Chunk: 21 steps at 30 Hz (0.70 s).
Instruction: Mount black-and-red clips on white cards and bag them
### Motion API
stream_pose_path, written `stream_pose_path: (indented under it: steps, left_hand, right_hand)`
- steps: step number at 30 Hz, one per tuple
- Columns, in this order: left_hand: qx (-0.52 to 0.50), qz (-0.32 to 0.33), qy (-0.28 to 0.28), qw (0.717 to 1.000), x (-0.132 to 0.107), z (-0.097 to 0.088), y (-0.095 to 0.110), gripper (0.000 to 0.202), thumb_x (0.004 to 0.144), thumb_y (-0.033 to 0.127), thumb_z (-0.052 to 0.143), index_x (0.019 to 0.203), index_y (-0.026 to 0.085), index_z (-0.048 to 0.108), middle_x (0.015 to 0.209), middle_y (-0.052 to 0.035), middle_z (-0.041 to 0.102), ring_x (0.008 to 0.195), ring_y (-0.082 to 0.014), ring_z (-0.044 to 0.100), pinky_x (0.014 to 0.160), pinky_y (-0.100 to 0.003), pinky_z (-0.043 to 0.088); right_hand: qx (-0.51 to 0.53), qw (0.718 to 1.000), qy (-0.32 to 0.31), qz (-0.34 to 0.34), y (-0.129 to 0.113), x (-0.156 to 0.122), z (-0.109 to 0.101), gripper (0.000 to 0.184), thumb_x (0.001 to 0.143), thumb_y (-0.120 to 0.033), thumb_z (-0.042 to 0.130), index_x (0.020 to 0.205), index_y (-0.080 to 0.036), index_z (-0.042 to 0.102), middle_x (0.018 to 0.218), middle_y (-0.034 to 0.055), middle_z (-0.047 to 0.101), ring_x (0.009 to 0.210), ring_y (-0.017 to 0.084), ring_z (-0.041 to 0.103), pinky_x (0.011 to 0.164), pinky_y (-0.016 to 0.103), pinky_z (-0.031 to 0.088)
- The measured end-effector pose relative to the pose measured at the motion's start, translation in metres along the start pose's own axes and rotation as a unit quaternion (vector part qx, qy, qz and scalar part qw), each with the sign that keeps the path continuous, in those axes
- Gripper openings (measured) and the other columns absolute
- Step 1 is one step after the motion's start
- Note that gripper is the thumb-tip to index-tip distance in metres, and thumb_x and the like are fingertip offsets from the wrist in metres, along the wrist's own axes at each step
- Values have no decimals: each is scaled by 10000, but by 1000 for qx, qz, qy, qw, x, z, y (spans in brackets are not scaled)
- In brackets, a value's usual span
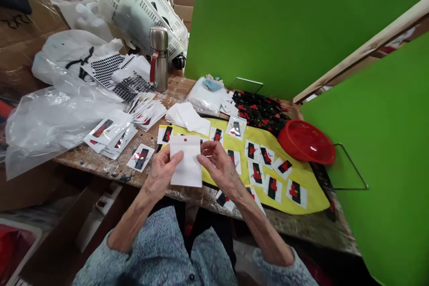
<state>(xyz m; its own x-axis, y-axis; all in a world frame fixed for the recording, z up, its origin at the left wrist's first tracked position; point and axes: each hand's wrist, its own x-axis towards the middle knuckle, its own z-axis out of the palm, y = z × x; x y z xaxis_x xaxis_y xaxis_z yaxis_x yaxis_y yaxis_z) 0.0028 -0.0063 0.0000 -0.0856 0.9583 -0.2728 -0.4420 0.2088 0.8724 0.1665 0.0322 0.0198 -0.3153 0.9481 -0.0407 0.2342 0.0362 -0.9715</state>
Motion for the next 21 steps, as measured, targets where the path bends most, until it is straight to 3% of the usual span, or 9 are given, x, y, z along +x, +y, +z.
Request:
stream_pose_path:
  steps: [3, 5, 7, 9, 10, 12, 15, 19, 21]
  left_hand:
    - [121, -54, -88, 987, -21, -19, -4, 379, 774, 406, 694, 1059, 156, 692, 912, -53, 731, 752, -177, 654, 667, -256, 505]
    - [200, -83, -135, 967, -32, -30, -5, 315, 791, 376, 664, 1010, 154, 710, 839, -37, 722, 678, -158, 630, 600, -233, 477]
    - [261, -99, -176, 944, -39, -36, -3, 270, 819, 353, 614, 964, 148, 712, 782, -35, 702, 626, -151, 603, 550, -229, 450]
    - [319, -81, -203, 922, -45, -38, 0, 240, 841, 335, 572, 927, 154, 705, 763, -36, 681, 628, -158, 592, 554, -242, 452]
    - [357, -43, -194, 913, -47, -37, 2, 218, 835, 322, 579, 925, 162, 697, 784, -39, 674, 667, -168, 597, 592, -255, 468]
    - [448, 87, -116, 882, -55, -35, 4, 166, 804, 280, 616, 923, 179, 672, 843, -44, 654, 784, -192, 597, 703, -290, 488]
    - [536, 247, 7, 807, -72, -31, 4, 35, 810, 188, 588, 839, 186, 606, 807, -22, 596, 775, -169, 564, 717, -285, 476]
    - [557, 303, 94, 767, -94, -33, -4, 68, 823, 125, 547, 847, 185, 567, 771, 3, 562, 674, -125, 529, 645, -246, 458]
    - [534, 295, 137, 780, -101, -36, -9, 74, 816, 134, 565, 868, 186, 570, 784, 0, 566, 694, -128, 536, 664, -253, 462]
  right_hand:
    - [-52, 997, -53, -4, 5, -19, -6, 338, 839, -398, 613, 1126, -236, 538, 1062, 57, 601, 888, 177, 561, 794, 329, 453]
    - [-80, 985, -154, 20, 7, -24, -12, 183, 861, -351, 565, 972, -212, 611, 880, 24, 619, 783, 161, 542, 714, 304, 425]
    - [-94, 964, -244, 50, 9, -30, -13, 178, 876, -321, 521, 789, -195, 612, 699, -11, 559, 648, 132, 477, 601, 272, 360]
    - [-102, 955, -271, 71, 11, -38, -10, 227, 882, -320, 508, 718, -187, 590, 625, -29, 492, 581, 113, 411, 544, 258, 296]
    - [-102, 957, -260, 75, 12, -43, -7, 235, 881, -326, 516, 705, -186, 581, 609, -34, 473, 570, 109, 396, 534, 255, 280]
    - [-84, 970, -217, 73, 14, -55, 2, 248, 879, -342, 534, 689, -184, 565, 613, -34, 477, 580, 107, 408, 540, 248, 289]
    - [-36, 983, -158, 84, 18, -72, 16, 293, 874, -375, 567, 654, -186, 521, 610, -37, 495, 570, 101, 433, 542, 239, 315]
    - [-5, 989, -111, 102, 20, -90, 34, 299, 861, -375, 604, 648, -188, 508, 602, -37, 525, 561, 102, 465, 550, 241, 342]
    - [-4, 991, -94, 95, 20, -96, 42, 290, 861, -355, 611, 646, -189, 510, 597, -40, 528, 563, 101, 466, 558, 240, 345]
